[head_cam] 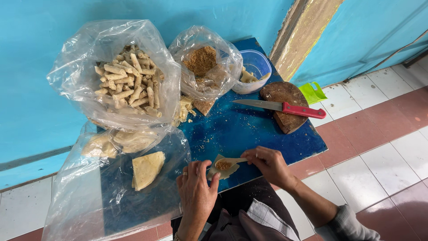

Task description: The person sits with a small blue board on their lap and folds triangular dough wrappers by hand, pressing the edges closed. They dip or sprinkle a brown powdery filling from a plastic bag onto the dough and fold the pieces over, setting finished folded pieces on a plastic sheet beside them.

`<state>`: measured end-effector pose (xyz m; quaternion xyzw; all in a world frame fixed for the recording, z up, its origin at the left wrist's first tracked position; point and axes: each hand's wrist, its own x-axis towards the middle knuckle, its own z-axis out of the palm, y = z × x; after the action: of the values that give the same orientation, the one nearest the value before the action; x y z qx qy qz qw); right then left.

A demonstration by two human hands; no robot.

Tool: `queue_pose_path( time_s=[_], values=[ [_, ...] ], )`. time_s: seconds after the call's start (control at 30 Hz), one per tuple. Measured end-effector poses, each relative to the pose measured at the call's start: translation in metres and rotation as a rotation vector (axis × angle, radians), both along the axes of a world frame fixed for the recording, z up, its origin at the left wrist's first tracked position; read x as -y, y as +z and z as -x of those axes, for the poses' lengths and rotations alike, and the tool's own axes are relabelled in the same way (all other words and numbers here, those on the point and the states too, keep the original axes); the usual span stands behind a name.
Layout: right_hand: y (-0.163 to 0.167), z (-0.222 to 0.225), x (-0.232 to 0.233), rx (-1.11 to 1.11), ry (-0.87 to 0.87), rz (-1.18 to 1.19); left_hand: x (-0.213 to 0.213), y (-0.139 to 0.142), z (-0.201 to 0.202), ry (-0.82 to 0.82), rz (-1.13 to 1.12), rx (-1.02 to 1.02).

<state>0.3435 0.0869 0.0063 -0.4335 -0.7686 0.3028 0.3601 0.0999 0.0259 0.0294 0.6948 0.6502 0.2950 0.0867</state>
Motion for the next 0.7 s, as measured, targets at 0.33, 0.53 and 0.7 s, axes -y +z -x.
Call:
queue_pose_path(
  time_s=[0.33, 0.53, 0.7],
  values=[
    [-0.004, -0.003, 0.008, 0.199, 0.218, -0.779, -0.014, -0.001, -0.002, -0.081, 0.069, 0.008],
    [0.006, -0.005, 0.006, 0.202, 0.251, -0.804, -0.012, -0.001, 0.000, -0.085, 0.070, 0.019],
    [0.003, -0.007, 0.004, 0.208, 0.236, -0.837, -0.010, 0.001, 0.003, -0.089, 0.106, 0.029]
  ],
)
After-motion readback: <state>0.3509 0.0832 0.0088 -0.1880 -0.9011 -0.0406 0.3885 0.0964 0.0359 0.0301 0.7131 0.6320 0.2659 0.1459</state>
